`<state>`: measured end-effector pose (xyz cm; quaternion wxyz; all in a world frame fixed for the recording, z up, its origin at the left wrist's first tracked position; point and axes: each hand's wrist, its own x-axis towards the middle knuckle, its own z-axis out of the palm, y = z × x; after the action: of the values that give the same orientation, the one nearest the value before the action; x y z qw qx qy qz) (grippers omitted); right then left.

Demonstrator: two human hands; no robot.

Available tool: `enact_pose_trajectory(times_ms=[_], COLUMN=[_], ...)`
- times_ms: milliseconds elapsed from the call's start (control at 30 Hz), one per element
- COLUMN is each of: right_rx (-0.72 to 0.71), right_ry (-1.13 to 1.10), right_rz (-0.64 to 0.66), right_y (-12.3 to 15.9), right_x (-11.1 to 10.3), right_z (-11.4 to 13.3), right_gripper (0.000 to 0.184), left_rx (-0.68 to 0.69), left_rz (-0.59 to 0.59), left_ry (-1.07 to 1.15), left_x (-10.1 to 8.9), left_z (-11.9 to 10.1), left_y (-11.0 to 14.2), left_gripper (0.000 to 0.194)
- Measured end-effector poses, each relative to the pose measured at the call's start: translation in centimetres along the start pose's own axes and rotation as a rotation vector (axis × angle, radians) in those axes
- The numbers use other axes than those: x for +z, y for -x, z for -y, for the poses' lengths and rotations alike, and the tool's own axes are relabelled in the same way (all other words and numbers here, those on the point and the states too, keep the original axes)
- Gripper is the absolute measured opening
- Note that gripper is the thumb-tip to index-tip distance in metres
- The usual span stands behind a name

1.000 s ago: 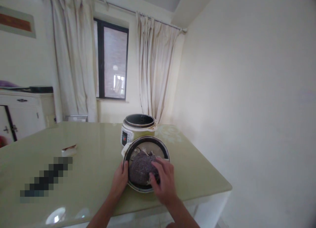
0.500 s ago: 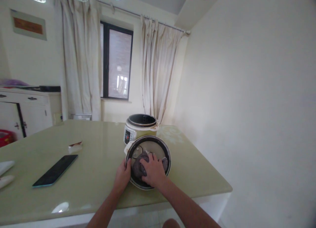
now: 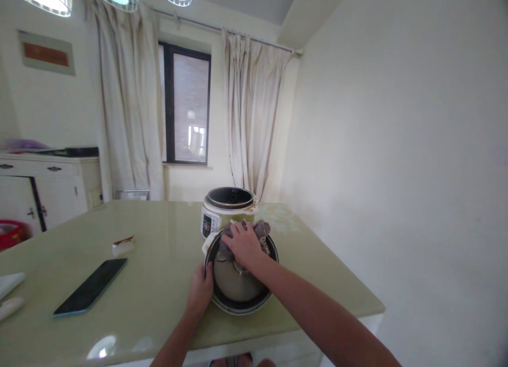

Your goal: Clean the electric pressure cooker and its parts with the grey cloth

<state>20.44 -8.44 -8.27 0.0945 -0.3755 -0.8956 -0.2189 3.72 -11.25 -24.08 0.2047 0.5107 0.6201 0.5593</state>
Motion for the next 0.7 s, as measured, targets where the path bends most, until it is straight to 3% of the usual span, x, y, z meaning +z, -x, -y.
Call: enact_pose_trajectory(times_ms=[100,167,467,600,700], right_rx=[0.117,0.170,0.427,0.457,0.475], right_ry=[-0.035,-0.062,-0.049,-0.112,-0.190], right_rz=[0.089,0.114,0.152,0.205,0.176], right_y=[-0.7,-0.6,2.4,4.4,5.3], right_x=[0.5,0.8,-0.7,-0.5,0.1], right_z=[-1.3,-1.7,-2.5,-2.8,-2.5], right_gripper=[0.057,0.064,0.050,0.037,0.039], left_rx=[-0.029,-0.031,0.037,0.027,0.025], left_rz=[-0.005,-0.011,-0.045,-0.051,-0.055], left_ry=[-0.033,-0.057,-0.063,-0.084,-0.090], left_x=[0.0,-0.1,0.0,-0.1,-0.1], left_z=[0.1,0.0,-0.2,-0.6,-0.8], left_y=[0.0,0.0,-0.1,0.1,0.3], left_gripper=[0.048,0.045,0.038,0.037,0.036])
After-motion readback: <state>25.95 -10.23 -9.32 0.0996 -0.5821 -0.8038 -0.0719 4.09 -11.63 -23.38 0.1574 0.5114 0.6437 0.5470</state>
